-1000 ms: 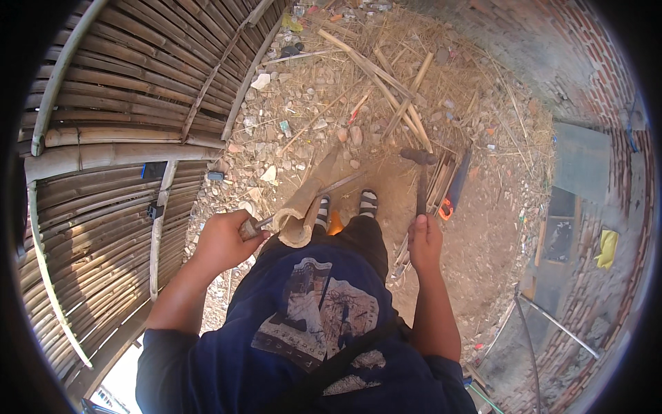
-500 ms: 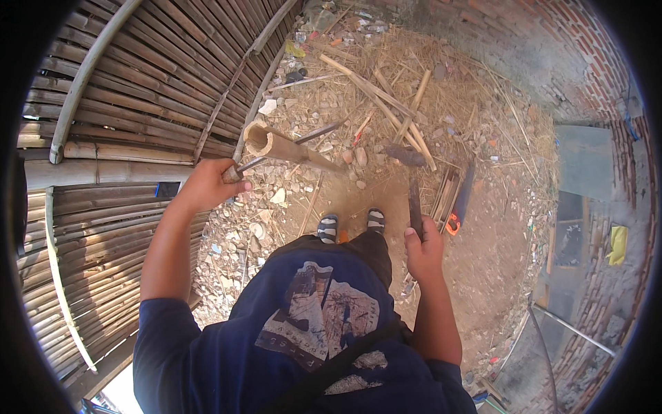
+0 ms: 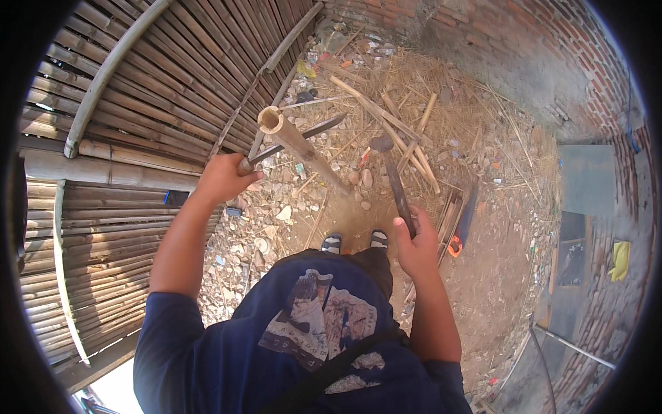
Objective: The person chisels a hole into a bamboo pole using a metal tool and a hammer, and later uses the hammer to drive a blade into a larger bamboo pole while sitting on the ground.
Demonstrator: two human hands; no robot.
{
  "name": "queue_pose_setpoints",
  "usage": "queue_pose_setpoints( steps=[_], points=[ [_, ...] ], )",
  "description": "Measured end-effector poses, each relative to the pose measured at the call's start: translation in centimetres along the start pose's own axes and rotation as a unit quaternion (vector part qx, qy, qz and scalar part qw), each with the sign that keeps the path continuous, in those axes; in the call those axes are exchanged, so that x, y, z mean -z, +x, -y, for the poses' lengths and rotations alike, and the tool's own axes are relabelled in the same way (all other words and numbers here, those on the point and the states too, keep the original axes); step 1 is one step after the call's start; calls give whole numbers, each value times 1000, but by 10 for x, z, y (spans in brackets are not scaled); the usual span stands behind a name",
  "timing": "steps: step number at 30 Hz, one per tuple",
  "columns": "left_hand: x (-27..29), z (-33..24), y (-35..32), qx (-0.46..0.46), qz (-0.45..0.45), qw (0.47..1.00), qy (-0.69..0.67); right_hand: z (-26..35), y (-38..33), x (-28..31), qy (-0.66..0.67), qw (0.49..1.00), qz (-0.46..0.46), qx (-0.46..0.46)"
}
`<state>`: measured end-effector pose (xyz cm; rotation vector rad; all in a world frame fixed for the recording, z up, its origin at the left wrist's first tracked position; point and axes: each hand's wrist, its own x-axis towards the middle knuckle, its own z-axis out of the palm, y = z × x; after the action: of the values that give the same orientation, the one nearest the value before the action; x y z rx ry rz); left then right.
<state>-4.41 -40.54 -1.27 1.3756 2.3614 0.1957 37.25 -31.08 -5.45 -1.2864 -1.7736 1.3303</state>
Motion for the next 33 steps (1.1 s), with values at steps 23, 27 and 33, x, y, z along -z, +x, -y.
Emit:
queue_pose_setpoints(
  steps=[23, 27, 33],
  points=[
    [11, -22, 28, 48, -23, 998, 38, 69, 70, -24, -224, 964, 62, 129],
    [12, -26, 29, 38, -14, 998, 55, 113, 65, -24, -101, 985, -8, 141],
    [13, -31, 35, 35, -20, 997, 66, 77, 92, -60, -208, 970, 22, 123]
  ],
)
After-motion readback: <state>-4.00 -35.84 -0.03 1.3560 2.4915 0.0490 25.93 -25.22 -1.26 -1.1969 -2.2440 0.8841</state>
